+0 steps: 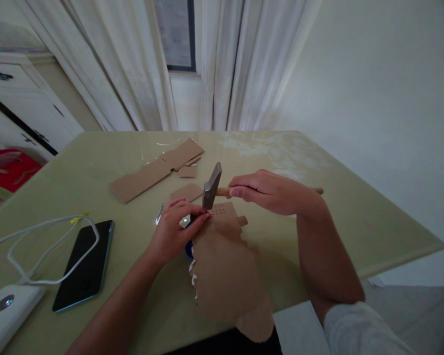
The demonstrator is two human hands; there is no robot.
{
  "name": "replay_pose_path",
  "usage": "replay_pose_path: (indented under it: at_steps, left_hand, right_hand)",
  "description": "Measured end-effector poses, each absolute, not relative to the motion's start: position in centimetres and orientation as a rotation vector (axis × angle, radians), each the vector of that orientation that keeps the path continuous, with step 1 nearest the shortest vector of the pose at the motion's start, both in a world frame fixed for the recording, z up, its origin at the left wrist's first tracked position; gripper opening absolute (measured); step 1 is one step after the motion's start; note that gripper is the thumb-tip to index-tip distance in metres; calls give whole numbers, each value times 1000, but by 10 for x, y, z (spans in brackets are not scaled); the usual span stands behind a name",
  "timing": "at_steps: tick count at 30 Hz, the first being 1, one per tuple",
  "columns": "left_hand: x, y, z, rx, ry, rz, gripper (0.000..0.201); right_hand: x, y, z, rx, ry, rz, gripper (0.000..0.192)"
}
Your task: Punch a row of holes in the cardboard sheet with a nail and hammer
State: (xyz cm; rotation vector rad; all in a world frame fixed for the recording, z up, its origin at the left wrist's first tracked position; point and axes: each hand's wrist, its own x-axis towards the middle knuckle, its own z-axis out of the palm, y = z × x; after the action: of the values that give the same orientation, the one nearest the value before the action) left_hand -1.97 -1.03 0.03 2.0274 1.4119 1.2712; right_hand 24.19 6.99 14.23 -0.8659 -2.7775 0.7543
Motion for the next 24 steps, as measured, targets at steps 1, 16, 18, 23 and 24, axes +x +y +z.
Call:
replay_pose_path:
  at_steps: [1, 16, 18, 23, 24]
  left_hand:
    - [-20, -10, 0, 2029, 1409, 1271, 14]
    - [-23, -11, -1, 2091, 1357, 1273, 6]
    - [-22, -12, 0, 2091, 1356, 1255, 6]
    - [-22, -13, 4, 2068, 1370, 1218, 10]
    - [-22, -13, 5, 2066, 1373, 1217, 11]
  right_hand:
    - [241, 70, 142, -876, -2795, 763, 40]
    - [240, 68, 142, -798, -2794, 715, 40]
    - [240, 67, 142, -792, -2797, 721, 40]
    - [241, 67, 142, -782, -2829, 726, 40]
    - [241, 66, 142, -776, -2812, 712, 42]
